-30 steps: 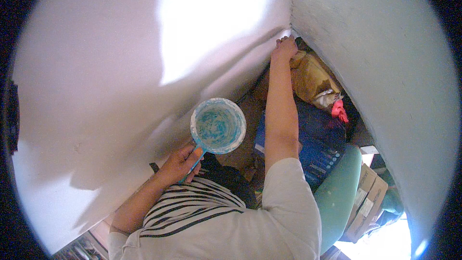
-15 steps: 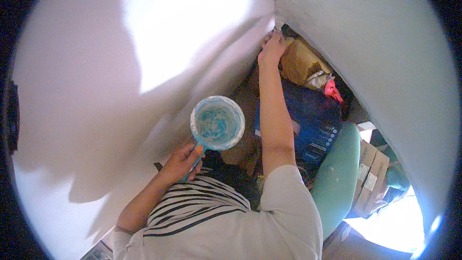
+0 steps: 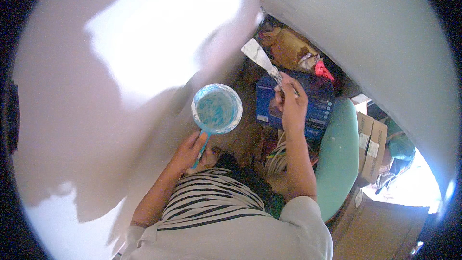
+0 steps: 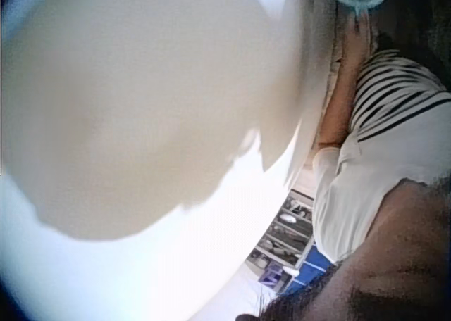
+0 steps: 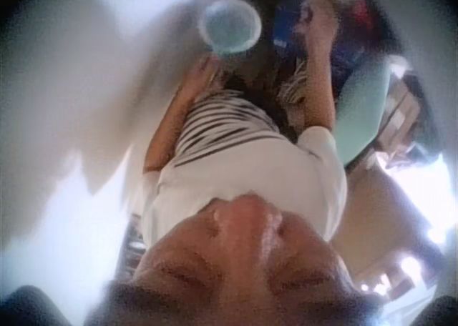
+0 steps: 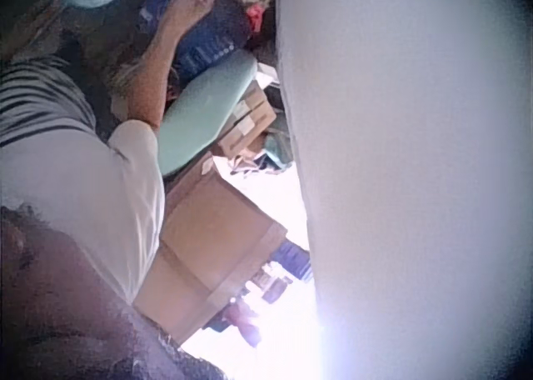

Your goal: The person applies a white substance from a container onto a wall and ceiling corner using a putty knife.

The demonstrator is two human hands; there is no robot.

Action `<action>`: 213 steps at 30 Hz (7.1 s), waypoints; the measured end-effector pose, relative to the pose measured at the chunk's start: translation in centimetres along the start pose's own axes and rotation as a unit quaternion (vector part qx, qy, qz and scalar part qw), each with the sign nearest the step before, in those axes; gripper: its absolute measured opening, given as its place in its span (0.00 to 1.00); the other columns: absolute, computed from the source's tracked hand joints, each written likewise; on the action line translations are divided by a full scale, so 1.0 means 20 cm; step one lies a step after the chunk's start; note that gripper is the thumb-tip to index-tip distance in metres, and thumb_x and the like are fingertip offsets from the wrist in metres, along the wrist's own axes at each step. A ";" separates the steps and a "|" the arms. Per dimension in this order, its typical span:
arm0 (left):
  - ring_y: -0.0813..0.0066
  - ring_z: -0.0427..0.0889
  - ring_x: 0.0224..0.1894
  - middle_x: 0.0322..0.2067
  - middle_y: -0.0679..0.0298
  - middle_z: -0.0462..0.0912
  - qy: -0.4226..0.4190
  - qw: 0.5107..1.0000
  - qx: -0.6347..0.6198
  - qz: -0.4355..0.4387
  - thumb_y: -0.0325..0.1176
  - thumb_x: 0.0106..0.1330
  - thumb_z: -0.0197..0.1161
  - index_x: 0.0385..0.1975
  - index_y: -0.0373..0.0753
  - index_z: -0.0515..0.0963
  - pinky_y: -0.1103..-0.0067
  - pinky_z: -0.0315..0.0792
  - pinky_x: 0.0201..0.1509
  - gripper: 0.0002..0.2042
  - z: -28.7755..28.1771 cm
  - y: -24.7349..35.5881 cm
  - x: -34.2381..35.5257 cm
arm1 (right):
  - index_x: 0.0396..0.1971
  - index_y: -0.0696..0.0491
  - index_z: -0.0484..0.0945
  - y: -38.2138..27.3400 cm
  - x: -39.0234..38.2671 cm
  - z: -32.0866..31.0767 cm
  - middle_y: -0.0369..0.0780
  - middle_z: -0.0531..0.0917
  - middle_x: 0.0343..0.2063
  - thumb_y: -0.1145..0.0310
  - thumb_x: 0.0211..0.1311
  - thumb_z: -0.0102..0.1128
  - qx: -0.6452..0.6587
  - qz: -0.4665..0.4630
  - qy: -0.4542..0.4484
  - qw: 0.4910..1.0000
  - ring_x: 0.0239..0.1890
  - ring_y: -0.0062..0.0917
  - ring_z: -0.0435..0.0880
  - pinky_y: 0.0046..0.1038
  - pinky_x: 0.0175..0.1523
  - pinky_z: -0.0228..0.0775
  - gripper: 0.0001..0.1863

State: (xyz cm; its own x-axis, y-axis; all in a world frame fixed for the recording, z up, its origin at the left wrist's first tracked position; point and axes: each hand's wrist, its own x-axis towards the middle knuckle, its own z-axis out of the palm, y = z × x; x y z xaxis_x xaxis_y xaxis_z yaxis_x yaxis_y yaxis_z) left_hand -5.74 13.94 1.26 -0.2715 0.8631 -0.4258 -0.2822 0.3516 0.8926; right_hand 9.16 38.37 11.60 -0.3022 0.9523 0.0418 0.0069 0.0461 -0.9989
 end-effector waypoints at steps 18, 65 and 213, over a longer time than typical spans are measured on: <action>0.84 0.69 0.16 0.21 0.68 0.74 -0.068 0.993 0.026 0.092 0.50 0.73 0.50 0.41 0.38 0.71 0.84 0.63 0.20 0.18 -0.08 0.10 -0.06 | 0.40 0.60 0.80 -0.47 -0.76 -0.02 0.45 0.81 0.28 0.73 0.57 0.63 -0.377 -0.206 -0.088 0.899 0.31 0.32 0.82 0.29 0.36 0.72 0.11; 0.85 0.62 0.11 0.16 0.69 0.69 -0.046 0.980 0.009 0.195 0.47 0.74 0.48 0.38 0.36 0.70 0.85 0.56 0.13 0.17 -0.05 0.13 0.06 | 0.39 0.60 0.78 -0.38 -0.65 0.17 0.49 0.81 0.32 0.71 0.57 0.63 -0.326 -0.273 -0.065 0.903 0.31 0.44 0.82 0.38 0.37 0.76 0.12; 0.87 0.64 0.14 0.19 0.70 0.70 0.017 0.975 0.026 0.219 0.45 0.74 0.49 0.38 0.36 0.70 0.87 0.58 0.15 0.16 0.09 0.02 0.12 | 0.42 0.60 0.75 -0.04 -0.66 0.28 0.54 0.81 0.35 0.66 0.64 0.53 -0.375 -0.189 -0.045 0.907 0.36 0.49 0.82 0.43 0.41 0.76 0.13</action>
State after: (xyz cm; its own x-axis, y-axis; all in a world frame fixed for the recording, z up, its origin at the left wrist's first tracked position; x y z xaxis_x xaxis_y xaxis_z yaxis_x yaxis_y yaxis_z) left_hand -4.87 16.79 0.96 -0.3868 0.9221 -0.0055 -0.0861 -0.0301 0.9958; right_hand 7.80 24.14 11.83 -0.4948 0.7984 0.3430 0.5216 0.5886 -0.6176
